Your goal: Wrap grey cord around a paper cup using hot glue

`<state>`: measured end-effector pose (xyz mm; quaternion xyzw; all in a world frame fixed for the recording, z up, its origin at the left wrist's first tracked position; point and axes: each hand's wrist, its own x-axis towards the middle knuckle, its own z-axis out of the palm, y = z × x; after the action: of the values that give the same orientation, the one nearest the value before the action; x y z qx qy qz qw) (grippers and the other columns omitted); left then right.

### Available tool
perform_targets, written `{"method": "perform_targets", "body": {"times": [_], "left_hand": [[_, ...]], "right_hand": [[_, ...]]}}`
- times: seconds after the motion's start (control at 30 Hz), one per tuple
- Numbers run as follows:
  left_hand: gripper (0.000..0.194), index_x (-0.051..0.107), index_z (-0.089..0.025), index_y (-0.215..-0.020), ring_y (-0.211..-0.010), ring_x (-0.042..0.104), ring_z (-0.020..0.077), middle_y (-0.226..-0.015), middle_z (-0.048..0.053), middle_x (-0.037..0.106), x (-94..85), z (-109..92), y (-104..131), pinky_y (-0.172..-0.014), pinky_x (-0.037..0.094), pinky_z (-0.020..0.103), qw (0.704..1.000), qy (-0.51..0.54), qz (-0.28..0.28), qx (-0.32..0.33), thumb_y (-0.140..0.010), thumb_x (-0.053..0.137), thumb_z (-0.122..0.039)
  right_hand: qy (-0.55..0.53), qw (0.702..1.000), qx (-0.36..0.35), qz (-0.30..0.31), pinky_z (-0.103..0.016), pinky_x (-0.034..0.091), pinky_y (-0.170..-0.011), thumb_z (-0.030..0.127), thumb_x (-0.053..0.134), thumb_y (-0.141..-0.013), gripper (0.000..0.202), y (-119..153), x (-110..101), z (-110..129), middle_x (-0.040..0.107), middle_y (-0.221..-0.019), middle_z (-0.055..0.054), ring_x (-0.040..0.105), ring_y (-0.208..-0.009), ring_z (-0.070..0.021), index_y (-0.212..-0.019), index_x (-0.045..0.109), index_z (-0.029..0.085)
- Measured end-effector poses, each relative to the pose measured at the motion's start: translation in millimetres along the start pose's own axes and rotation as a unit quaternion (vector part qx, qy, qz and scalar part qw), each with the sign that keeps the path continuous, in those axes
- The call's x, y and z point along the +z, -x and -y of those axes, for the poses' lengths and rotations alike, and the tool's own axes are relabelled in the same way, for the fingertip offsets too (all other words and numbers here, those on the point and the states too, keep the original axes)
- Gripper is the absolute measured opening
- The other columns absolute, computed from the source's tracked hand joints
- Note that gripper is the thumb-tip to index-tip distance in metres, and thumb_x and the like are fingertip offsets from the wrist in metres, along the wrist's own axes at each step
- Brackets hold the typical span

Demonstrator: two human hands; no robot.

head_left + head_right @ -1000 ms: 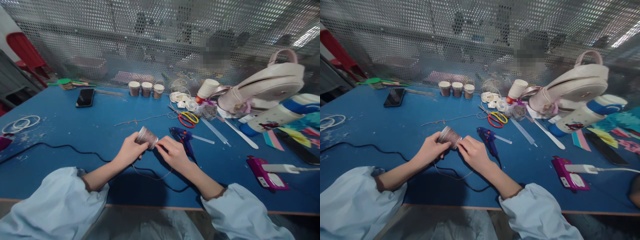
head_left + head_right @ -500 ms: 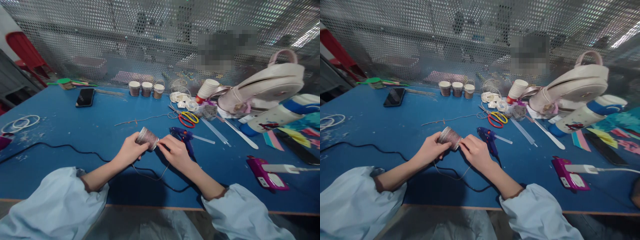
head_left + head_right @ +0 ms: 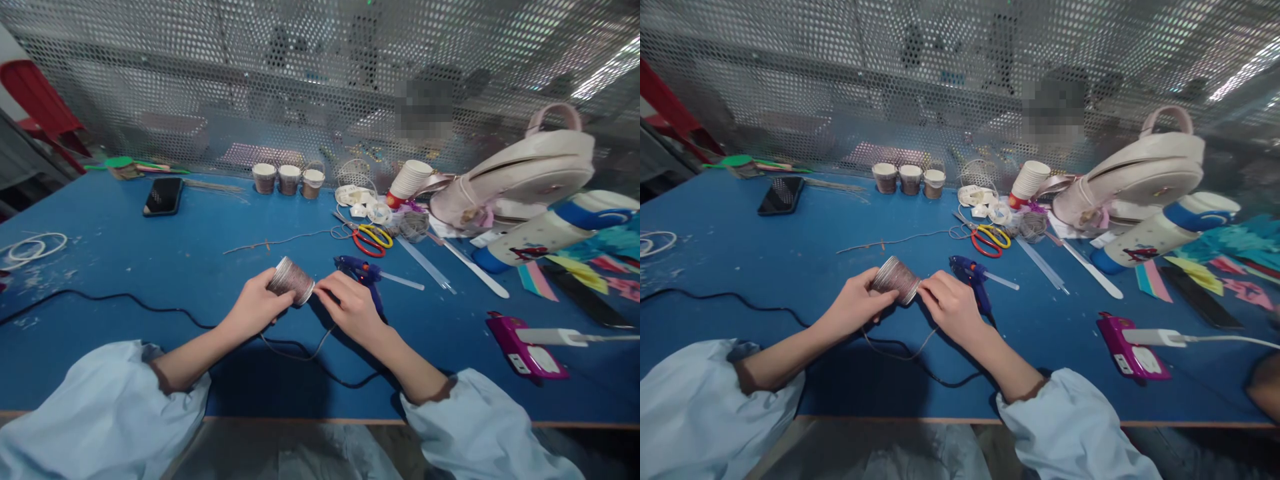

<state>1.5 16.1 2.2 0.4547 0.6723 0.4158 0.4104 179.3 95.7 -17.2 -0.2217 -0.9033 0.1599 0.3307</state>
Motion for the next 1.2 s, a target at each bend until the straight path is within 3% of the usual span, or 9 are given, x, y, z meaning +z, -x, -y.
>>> {"method": "perform_targets", "body": {"times": [1.2], "left_hand": [[0.014, 0.049, -0.019, -0.076, -0.037, 0.041, 0.0066, -0.042, -0.010, 0.042, -0.5, 4.8, -2.4, -0.036, 0.031, 0.016, 0.999, -0.028, 0.015, 0.011, -0.070, 0.059, -0.026]], "right_hand": [[0.008, 1.000, 0.023, 0.000, -0.030, 0.047, -0.069, 0.019, 0.047, -0.093, 0.016, 0.1, -1.0, -1.5, 0.062, -0.079, -0.006, 0.058, -0.074, -0.0174, -0.087, 0.062, 0.018]]}}
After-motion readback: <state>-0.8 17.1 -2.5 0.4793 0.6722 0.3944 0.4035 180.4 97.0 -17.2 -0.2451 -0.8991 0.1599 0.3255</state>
